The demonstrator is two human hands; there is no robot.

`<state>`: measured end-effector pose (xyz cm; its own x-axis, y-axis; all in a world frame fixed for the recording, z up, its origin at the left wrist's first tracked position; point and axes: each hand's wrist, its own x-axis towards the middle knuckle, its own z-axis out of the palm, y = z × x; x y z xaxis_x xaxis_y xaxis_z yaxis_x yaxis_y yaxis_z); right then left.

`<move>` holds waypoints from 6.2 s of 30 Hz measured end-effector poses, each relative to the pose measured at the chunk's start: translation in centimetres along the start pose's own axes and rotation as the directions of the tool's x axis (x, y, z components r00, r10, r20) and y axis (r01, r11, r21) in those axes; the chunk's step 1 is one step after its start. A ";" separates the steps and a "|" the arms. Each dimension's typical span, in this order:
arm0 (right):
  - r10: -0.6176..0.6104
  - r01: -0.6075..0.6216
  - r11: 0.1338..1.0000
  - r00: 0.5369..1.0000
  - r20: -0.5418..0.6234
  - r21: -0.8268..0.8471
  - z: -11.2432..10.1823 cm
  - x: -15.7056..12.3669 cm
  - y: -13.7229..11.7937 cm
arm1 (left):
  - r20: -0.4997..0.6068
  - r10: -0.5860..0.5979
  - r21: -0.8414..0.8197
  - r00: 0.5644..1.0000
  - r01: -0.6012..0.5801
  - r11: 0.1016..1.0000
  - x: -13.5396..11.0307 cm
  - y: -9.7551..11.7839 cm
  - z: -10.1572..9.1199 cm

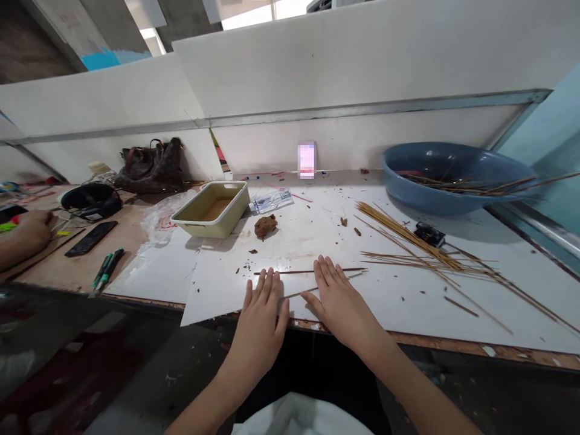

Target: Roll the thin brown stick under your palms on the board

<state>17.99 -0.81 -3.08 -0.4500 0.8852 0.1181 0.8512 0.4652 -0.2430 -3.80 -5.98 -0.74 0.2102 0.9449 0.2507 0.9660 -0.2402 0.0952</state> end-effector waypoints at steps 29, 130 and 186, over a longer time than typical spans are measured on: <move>-0.004 0.004 1.000 1.000 0.006 0.001 0.1 1.9 1.2 | 0.034 -0.073 0.039 0.997 0.072 0.997 4.0 -1.1 0.8; 0.021 -0.032 0.996 0.991 0.130 0.079 -2.4 -0.1 0.2 | -0.041 0.082 -0.454 0.996 -0.092 0.886 6.9 -9.8 -2.0; 0.021 -0.023 0.999 0.997 0.080 0.023 -1.8 2.7 -2.4 | 0.076 0.046 -0.068 0.996 -0.041 0.997 4.8 0.6 1.5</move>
<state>15.26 0.44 -0.43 -0.4524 0.8911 0.0356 0.8547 0.4446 -0.2679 -1.99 -1.25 -0.95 0.2653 0.9470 0.1809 0.9442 -0.2932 0.1499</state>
